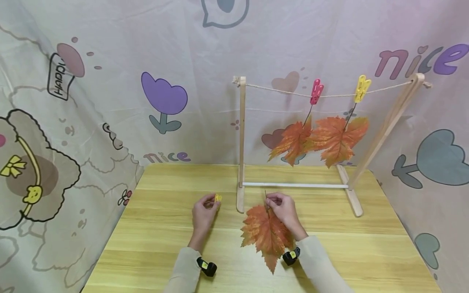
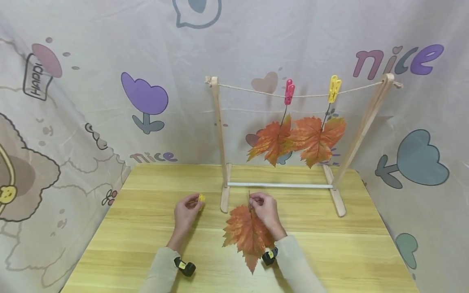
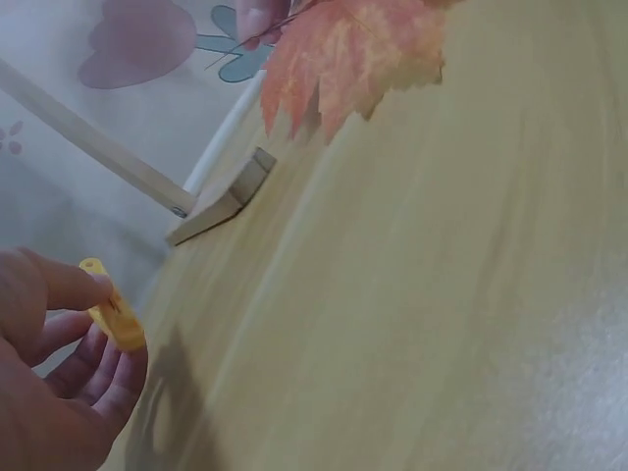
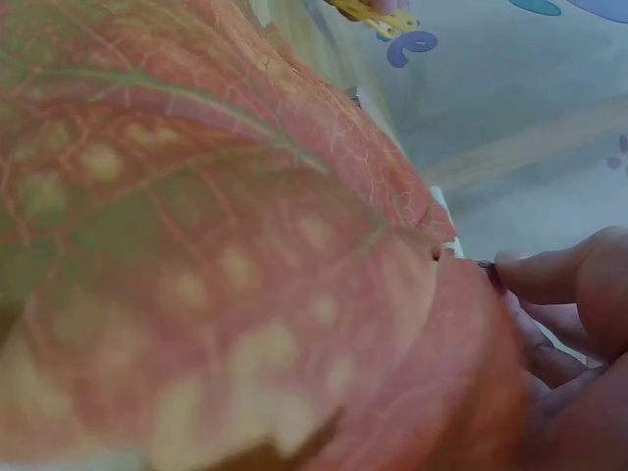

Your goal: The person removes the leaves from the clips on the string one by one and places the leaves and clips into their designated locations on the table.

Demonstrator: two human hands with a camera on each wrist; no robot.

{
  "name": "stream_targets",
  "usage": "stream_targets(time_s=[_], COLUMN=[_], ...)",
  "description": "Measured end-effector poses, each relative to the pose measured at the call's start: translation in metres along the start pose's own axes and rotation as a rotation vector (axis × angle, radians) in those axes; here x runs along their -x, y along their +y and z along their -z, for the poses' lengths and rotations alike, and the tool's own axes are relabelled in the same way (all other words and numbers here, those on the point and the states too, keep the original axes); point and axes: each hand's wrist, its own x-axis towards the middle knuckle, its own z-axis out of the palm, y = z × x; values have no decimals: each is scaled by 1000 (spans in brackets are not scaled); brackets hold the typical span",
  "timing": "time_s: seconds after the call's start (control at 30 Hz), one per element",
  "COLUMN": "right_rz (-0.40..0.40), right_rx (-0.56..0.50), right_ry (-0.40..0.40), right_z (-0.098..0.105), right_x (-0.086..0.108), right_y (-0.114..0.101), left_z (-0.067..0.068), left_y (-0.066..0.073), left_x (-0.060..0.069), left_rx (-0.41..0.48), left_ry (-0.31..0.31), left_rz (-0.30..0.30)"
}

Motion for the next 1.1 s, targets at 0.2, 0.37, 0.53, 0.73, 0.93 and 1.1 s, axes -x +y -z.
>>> stream_targets(time_s=[0.2,0.37,0.53,0.73,0.93,1.1], right_rz=[-1,-13,-5,-35,-39,-34], right_rx=[46,55,113,169,199,222], right_ry=[-12,-21,-2,-5,-8,1], right_z=[-7,-11,-14,-16,-18,-18], right_x=[3,7,6,4,0,-1], right_y=[5,7,7,2,0,1], left_z=[-4,-4,-7,-11,-14,-16], left_y=[-5,-5,-3,-4,-8,-7], left_x=[0,3,3,1,2,3], left_rx=[-63,-93,-159,-216,-278,-287], left_ry=[14,22,44,59,84,94], left_rz=[-17,4,-20,-32,-79,-91])
